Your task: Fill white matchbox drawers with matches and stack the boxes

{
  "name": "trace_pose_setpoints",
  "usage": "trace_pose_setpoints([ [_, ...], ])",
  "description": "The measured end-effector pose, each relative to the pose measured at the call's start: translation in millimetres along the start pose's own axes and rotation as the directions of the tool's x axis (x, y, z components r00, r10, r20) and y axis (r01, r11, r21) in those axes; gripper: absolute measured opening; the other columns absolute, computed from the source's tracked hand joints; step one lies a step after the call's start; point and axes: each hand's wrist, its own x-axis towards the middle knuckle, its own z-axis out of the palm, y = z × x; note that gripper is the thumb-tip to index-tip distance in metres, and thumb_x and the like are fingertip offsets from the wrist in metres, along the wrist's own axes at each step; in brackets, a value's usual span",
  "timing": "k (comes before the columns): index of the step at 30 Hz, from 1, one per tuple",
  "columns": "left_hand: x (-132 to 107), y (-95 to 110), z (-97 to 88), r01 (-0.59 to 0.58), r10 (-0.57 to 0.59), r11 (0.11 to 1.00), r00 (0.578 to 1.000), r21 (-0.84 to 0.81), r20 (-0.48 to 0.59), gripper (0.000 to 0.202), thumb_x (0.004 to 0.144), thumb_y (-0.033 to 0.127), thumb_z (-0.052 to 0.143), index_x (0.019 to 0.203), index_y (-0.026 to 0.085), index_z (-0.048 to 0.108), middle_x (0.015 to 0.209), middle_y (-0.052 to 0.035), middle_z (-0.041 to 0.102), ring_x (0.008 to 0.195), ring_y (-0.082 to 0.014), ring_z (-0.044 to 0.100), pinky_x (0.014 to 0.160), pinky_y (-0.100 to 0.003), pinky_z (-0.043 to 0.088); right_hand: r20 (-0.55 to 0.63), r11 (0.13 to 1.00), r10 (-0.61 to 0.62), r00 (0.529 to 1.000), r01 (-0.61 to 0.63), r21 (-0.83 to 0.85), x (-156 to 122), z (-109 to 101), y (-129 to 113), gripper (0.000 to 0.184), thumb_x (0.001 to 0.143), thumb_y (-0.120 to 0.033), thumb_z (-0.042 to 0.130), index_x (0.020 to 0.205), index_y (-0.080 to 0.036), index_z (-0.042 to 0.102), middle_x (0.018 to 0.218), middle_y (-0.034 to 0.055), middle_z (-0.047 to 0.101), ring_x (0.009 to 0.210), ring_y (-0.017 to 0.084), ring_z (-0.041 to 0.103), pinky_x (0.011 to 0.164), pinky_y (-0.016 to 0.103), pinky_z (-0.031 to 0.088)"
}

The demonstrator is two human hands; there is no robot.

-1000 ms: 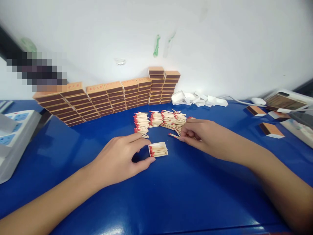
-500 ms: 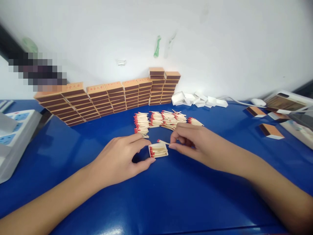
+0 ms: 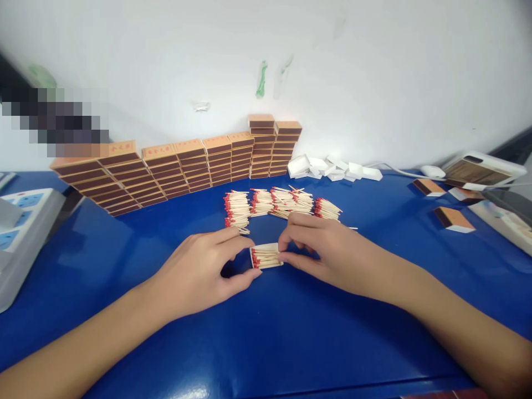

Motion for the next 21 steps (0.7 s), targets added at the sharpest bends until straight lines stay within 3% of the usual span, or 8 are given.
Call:
trace_pose_setpoints([
  [5,1.0,0.4,-0.7,-0.004,0.004,1.0,1.0,-0.003,-0.001,0.027,0.098,0.039,0.071,0.117,0.022,0.076,0.09,-0.002,0.07,0.067,-0.0136,0.063,0.061,-0.026,0.05,0.052,0.999,0.026,0.998,-0.027,0.017,1.2,4.6,-2.0,0.011,0.105,-0.024,0.06,0.099,-0.021,0.067,0.104,0.0054,0.066,0.078,0.016,0.063,0.064,0.029,0.045],
  [12,1.7,0.9,-0.5,-0.011,0.011,1.0,1.0,-0.002,-0.008,0.025,0.098,0.039,0.069,0.116,0.023,0.076,0.089,-0.0009,0.069,0.065,-0.0121,0.062,0.06,-0.025,0.049,0.023,0.999,0.046,0.999,-0.046,0.022,2.6,4.1,-3.9,0.012,0.105,-0.024,0.058,0.097,-0.021,0.067,0.103,0.0062,0.068,0.079,0.017,0.063,0.066,0.03,0.046],
  [17,1.1,0.9,-1.2,-0.019,0.019,1.0,1.0,0.005,-0.018,0.025,0.098,0.039,0.071,0.115,0.022,0.076,0.089,-0.0003,0.068,0.064,-0.0116,0.06,0.059,-0.026,0.048,-0.133,0.978,0.157,0.979,-0.173,-0.12,-0.9,-13.1,18.7,0.02,0.105,-0.033,0.059,0.091,-0.022,0.069,0.09,0.0054,0.068,0.075,0.019,0.062,0.065,0.031,0.043],
  [21,1.2,0.7,-1.5,-0.021,0.021,1.0,1.0,0.007,-0.012,0.025,0.098,0.039,0.071,0.115,0.022,0.075,0.09,-0.0004,0.069,0.065,-0.0117,0.061,0.059,-0.026,0.047,-0.087,0.938,0.255,0.963,-0.268,-0.219,-2.7,-18.8,35.4,0.029,0.101,-0.042,0.063,0.08,-0.022,0.065,0.081,0.0046,0.068,0.069,0.019,0.059,0.062,0.032,0.038],
])
